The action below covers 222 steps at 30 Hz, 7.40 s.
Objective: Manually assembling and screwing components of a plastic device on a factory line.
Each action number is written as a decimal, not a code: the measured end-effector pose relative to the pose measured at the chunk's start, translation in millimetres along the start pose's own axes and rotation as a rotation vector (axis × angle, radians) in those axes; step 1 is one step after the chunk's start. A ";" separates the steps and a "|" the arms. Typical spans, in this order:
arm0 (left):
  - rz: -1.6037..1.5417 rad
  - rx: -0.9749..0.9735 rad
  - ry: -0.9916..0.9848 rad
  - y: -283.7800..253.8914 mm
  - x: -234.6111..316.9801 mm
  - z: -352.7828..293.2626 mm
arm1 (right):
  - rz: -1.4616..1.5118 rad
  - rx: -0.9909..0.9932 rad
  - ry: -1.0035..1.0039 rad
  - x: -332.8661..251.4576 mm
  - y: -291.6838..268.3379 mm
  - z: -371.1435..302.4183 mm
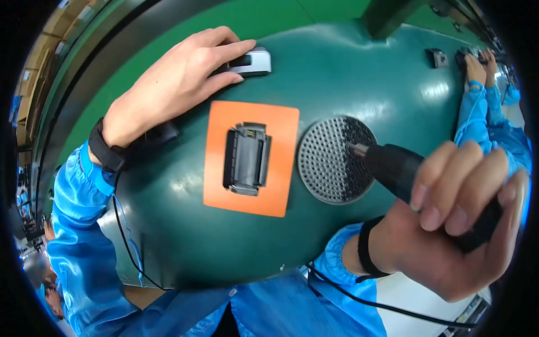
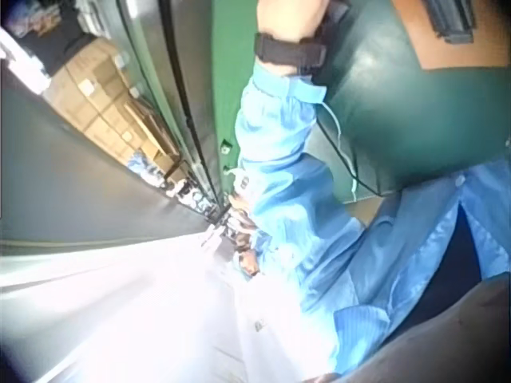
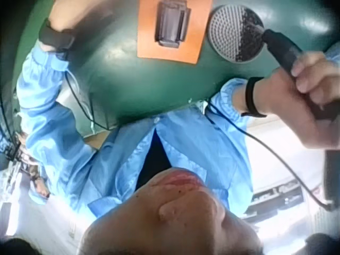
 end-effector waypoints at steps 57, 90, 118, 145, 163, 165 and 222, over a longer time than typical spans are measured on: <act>-0.504 -0.133 -0.081 -36.1 83.9 -63.9 | 0.070 -0.535 0.282 40.5 70.7 -25.5; -0.404 -0.037 -0.014 -35.6 81.4 -70.7 | -0.009 -0.595 0.248 53.5 89.6 -18.0; -0.154 0.059 0.009 -22.3 87.6 -74.7 | 0.489 -0.196 0.548 23.5 85.4 -20.4; -0.169 0.129 0.012 -22.5 89.4 -73.7 | 0.419 -0.256 0.539 18.9 75.0 -15.4; -0.300 0.041 0.019 -30.1 81.6 -80.7 | 0.298 -0.657 0.384 28.8 86.4 4.6; -0.328 0.031 0.036 -31.9 81.8 -76.6 | 0.185 -0.618 0.362 32.4 89.7 -10.4; -1.688 0.016 -0.355 -81.1 87.0 -88.0 | 0.196 -0.201 0.870 16.3 97.4 -87.2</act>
Point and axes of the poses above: each hand's wrist, its own z-axis towards the middle knuckle, its own y-axis out of the palm, x = y × z, the point moved 3 cm from there along z, towards the middle knuckle, and after that the axes turned 8 degrees about y, right-handed, at the moved point
